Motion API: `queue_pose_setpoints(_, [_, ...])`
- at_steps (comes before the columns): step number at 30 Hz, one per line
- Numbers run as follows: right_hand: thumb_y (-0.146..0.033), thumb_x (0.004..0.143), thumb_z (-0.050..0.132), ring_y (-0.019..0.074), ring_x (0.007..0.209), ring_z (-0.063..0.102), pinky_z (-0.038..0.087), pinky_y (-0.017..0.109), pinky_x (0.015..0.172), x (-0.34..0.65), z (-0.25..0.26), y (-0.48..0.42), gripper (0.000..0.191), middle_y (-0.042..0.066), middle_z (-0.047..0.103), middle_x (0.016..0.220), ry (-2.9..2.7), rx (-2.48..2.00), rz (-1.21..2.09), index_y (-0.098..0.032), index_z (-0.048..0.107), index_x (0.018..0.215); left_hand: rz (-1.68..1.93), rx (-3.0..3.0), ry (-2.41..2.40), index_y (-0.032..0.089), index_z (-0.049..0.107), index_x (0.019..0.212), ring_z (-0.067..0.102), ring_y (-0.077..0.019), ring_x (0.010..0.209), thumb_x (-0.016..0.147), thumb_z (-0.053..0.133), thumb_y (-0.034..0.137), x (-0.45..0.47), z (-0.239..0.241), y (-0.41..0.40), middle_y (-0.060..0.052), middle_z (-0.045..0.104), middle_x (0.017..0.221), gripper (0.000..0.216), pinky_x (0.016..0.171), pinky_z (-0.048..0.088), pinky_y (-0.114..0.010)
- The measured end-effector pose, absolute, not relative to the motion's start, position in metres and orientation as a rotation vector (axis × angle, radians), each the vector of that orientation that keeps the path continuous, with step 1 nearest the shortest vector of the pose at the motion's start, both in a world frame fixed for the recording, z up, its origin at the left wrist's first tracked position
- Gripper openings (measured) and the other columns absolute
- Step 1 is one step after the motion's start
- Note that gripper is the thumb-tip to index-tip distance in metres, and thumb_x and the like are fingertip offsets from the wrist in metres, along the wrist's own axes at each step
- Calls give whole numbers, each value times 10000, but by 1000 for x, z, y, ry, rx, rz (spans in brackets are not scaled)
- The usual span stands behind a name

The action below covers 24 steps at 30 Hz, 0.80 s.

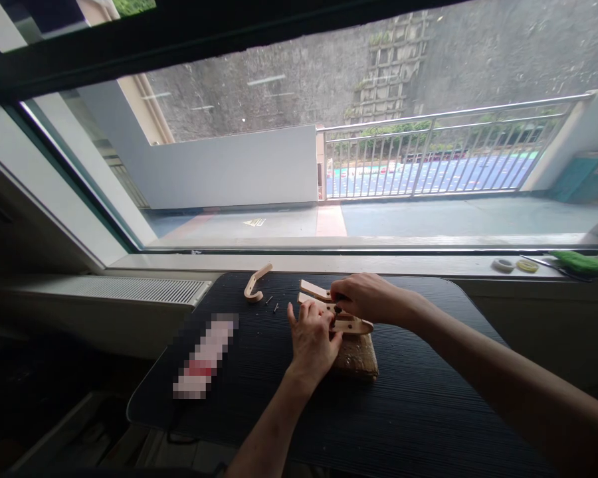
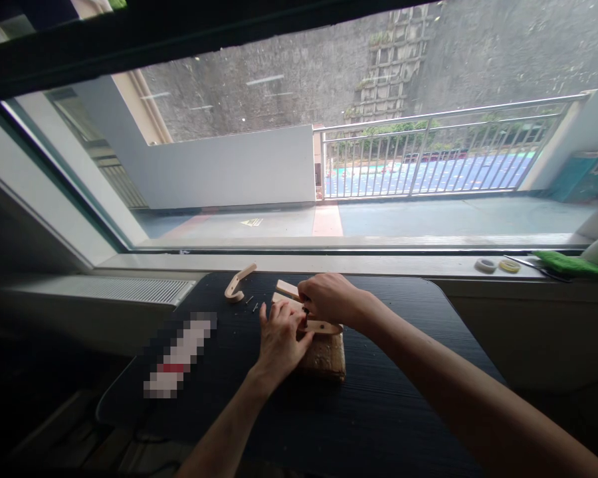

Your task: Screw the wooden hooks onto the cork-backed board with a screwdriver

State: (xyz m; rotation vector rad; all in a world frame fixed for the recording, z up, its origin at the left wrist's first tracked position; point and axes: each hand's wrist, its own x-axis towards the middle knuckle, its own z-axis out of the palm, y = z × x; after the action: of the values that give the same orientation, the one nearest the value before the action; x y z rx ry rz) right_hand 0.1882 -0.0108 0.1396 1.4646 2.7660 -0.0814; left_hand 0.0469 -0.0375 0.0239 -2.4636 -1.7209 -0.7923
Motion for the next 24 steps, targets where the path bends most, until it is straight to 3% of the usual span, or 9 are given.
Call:
queue_pose_setpoints(8, [-300, 847, 454, 192, 684, 630, 307, 244, 515, 188, 138, -11, 240, 73, 696, 784, 2742, 1506, -61, -184, 652, 918, -833, -2456, -1697, 235, 598, 863, 407, -269, 1151, 706, 697, 300, 47, 22, -38, -46, 569, 1034, 197, 1079, 109, -574])
queue_pose_setpoints(13, [-353, 793, 536, 212, 725, 639, 312, 249, 526, 189, 145, -16, 329, 49, 707, 819, 2765, 1460, -64, -232, 607, 1090, -822, -2466, -1698, 234, 593, 862, 401, -267, 1159, 710, 691, 305, 47, 22, -38, -47, 565, 1036, 194, 1083, 110, -569])
queue_pose_setpoints(18, [-254, 831, 479, 192, 793, 643, 339, 239, 578, 188, 146, -18, 199, 49, 710, 843, 2750, 1416, -43, -229, 669, 884, -832, -2470, -1696, 230, 587, 857, 399, -268, 1162, 709, 692, 300, 46, 21, -37, -47, 566, 1031, 194, 1083, 102, -572])
queue_pose_setpoints(24, [-284, 847, 470, 195, 760, 641, 335, 237, 569, 185, 137, -10, 215, 62, 708, 825, 2731, 1460, -24, -214, 662, 912, -839, -2468, -1693, 235, 585, 856, 400, -272, 1162, 694, 703, 308, 46, 20, -36, -43, 568, 1036, 213, 1079, 117, -572])
